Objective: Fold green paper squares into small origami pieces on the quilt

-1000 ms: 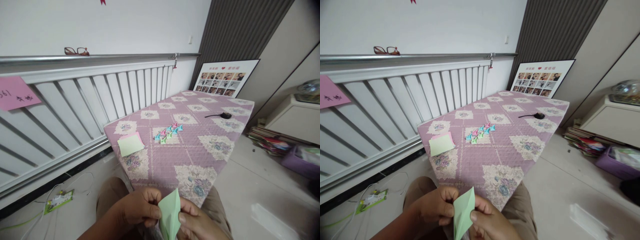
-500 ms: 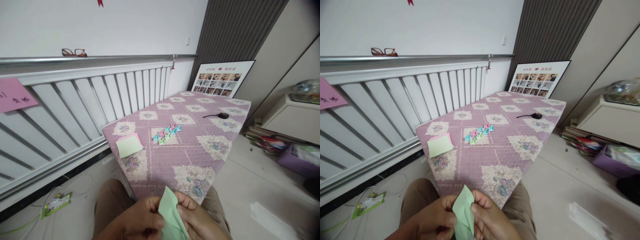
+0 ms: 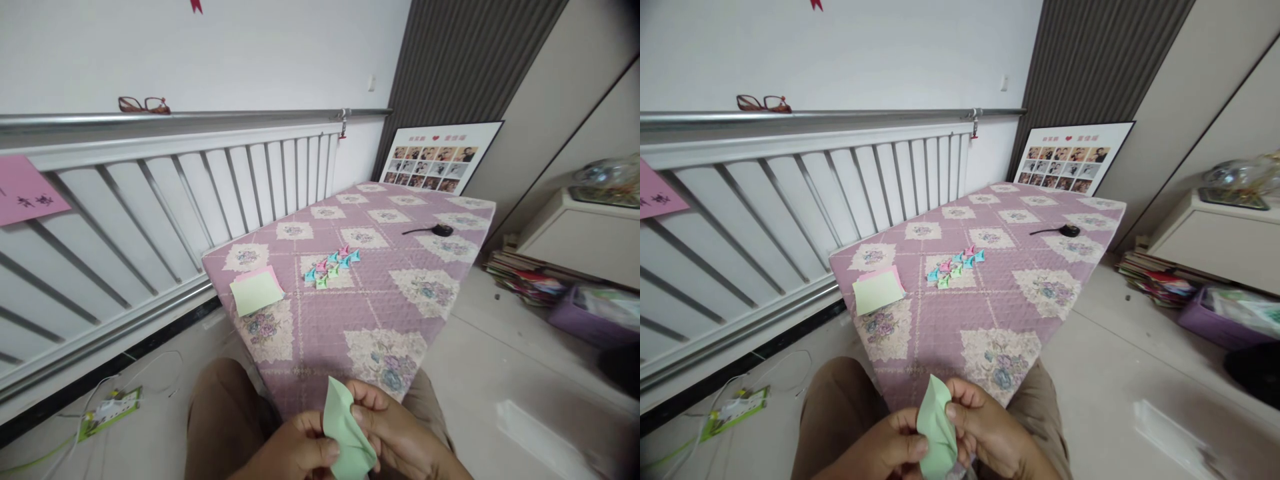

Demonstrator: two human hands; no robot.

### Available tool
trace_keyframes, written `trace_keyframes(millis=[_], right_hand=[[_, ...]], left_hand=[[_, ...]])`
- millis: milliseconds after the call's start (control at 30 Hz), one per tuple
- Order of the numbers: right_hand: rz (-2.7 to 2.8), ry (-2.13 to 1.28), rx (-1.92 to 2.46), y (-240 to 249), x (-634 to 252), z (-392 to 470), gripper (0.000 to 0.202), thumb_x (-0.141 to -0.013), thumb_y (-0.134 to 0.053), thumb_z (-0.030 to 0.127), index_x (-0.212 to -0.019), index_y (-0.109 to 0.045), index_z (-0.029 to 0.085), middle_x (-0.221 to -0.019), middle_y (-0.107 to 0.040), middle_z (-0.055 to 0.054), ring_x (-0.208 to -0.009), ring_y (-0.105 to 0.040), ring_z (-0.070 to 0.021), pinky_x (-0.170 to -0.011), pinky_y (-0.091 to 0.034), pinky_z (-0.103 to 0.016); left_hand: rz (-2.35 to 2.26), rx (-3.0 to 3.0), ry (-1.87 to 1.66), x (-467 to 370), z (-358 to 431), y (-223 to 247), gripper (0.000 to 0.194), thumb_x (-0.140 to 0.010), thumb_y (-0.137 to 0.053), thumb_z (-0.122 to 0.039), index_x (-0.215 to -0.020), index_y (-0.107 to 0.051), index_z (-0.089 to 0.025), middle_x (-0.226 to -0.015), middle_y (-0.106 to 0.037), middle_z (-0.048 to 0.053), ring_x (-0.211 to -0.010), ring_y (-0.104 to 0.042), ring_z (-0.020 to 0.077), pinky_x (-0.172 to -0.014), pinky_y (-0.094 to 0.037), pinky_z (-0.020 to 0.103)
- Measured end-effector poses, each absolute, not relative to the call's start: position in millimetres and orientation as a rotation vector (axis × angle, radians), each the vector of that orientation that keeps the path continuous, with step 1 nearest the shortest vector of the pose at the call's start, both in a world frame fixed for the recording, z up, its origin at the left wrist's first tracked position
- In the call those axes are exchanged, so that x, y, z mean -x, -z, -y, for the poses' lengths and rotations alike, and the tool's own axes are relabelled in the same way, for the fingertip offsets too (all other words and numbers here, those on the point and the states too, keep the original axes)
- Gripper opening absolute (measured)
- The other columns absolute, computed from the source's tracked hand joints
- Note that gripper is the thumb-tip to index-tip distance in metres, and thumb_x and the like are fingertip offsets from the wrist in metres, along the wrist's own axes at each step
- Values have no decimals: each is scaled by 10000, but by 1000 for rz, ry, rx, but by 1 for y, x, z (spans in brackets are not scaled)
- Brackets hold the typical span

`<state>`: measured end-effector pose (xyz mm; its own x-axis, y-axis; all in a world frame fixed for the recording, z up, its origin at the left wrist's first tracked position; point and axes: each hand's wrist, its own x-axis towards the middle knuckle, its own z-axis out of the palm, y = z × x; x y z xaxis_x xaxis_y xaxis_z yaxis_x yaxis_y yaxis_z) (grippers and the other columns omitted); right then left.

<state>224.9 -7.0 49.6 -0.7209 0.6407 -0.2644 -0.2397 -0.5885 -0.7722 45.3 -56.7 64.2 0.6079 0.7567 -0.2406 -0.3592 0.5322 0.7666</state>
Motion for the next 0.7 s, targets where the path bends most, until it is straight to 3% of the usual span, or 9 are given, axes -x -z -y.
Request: trace_keyframes(millis=[367,533,700], right_hand=[[1054,-2277,766,-48,-222,5,368,-714,-734,433,-794,-506,156,-563,-546,64,-368,-473,-19,-370,-413,-110],[1072,-2284,735,-46,-222,6,364,-717,-735,427,-801,-516,149,-576,-572,51,-369,-490,-24,-372,-413,-113],[1038,-2315,706,-46,-220,7,381,-692,-758,424,-802,-523,145,-573,-602,39,-369,-511,-29,-368,-432,-113]], left_hand=[[-621,-628,-848,-50,60,-44,478,-644,-775,-402,-981,-617,-102,-688,-623,61,-435,-492,65,-399,-298,156],[-599,-654,-925,-57,58,-39,405,-641,-783,-345,-918,-626,-95,-646,-611,49,-376,-450,49,-346,-263,147],[-620,-689,-862,-56,57,-37,325,-640,-754,-240,-897,-639,-77,-617,-601,49,-398,-491,76,-348,-315,159]])
